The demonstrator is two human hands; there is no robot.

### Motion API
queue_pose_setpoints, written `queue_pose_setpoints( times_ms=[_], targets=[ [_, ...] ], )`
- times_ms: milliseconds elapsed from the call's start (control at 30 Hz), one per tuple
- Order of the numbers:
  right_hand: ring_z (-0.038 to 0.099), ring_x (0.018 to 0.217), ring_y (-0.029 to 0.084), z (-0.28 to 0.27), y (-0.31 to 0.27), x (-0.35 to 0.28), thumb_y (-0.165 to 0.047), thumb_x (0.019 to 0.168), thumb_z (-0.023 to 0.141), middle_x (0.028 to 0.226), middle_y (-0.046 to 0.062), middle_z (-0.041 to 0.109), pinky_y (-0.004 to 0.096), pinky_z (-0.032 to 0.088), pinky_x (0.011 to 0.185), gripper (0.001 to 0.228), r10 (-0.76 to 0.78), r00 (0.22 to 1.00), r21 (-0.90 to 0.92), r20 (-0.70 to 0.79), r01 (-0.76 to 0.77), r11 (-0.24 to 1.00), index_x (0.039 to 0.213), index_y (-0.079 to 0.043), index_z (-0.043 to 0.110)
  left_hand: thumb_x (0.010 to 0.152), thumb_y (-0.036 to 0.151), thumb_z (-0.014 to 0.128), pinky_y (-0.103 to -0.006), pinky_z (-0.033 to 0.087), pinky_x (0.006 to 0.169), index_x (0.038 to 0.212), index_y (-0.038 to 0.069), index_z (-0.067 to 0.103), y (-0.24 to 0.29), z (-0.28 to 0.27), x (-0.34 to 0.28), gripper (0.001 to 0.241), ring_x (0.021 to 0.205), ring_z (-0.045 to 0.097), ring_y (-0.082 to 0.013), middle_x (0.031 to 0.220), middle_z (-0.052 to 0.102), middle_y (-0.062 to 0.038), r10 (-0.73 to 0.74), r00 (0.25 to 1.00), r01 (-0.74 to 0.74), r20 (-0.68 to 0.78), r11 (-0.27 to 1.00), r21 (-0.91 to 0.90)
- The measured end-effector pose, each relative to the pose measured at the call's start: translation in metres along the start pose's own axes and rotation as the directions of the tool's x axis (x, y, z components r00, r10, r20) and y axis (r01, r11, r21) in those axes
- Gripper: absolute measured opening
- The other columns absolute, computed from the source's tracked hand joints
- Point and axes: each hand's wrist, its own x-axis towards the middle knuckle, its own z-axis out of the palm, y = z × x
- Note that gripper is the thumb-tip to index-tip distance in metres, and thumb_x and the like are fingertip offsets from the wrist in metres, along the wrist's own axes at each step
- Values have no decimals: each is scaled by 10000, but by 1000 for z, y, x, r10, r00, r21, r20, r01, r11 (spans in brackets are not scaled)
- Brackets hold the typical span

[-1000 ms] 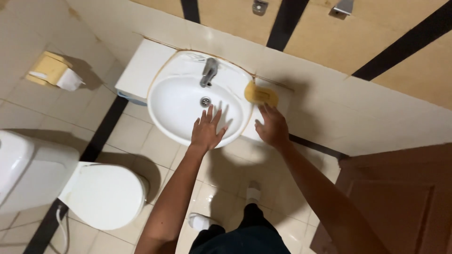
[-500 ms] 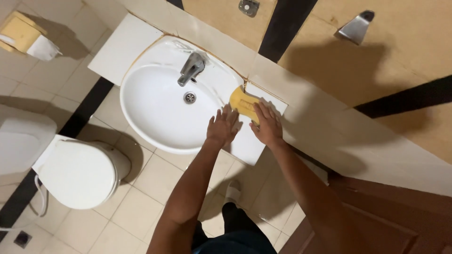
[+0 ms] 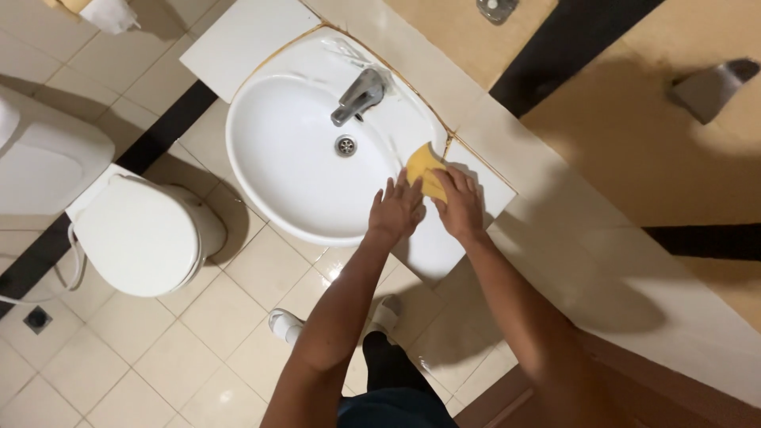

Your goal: The person cleans a bathroom sink and toilet area. They first use a red scraper to clean the floor tiles near the wall, then place a green scrubber on the toilet tank. Finally, they use a yellow sponge to wipe the sink basin, faucet, and surrounding countertop.

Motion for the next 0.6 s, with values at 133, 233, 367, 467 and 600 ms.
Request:
queue_pose_setpoints(
  times_ms=[133,233,367,467,600],
  targets=[
    [432,1401,290,20,-16,11,-146,858,781,1509,57,464,509,352,1137,679,-109,993,-56,36,111,992,1482,-219,524,1017,535,507,-527,227,1245,1627,246,171,-10,-22,-29,754,1574,139,-381,1724,-37,-130,-82,997,82,-12,996,-20],
    [425,1358,293,22,-55,4,-147,796,809,1484,53,465,526,329,1094,677,-144,986,-49,83,148,988,1420,-209,553,993,515,529,-510,203,1250,1618,183,194,-23,-34,-60,783,1576,92,-366,1733,-86,-103,-145,988,146,53,989,-20],
    [458,1327,286,40,-108,-19,-137,819,786,1441,30,516,506,345,1069,642,-281,943,-51,179,294,954,1416,-215,562,1011,513,526,-505,177,1262,1593,126,221,-59,-27,-96,762,1591,74,-328,1738,-56,-94,-199,977,202,73,979,-29],
    [474,1310,276,66,-136,-35,-104,820,759,1440,38,529,497,348,1068,660,-321,932,79,169,312,947,1438,-193,547,1035,450,505,-494,175,1271,1601,137,214,-89,-22,-127,709,1604,79,-307,1738,-1,-80,-250,966,254,68,965,-59],
    [446,1311,321,96,-161,-34,-95,855,733,1458,76,501,491,357,1070,671,-362,928,159,88,345,925,1489,-182,531,1063,228,399,-471,179,1260,1694,183,71,-143,13,-143,712,1582,119,-266,1740,49,-22,-217,972,220,-95,975,19]
  ],
)
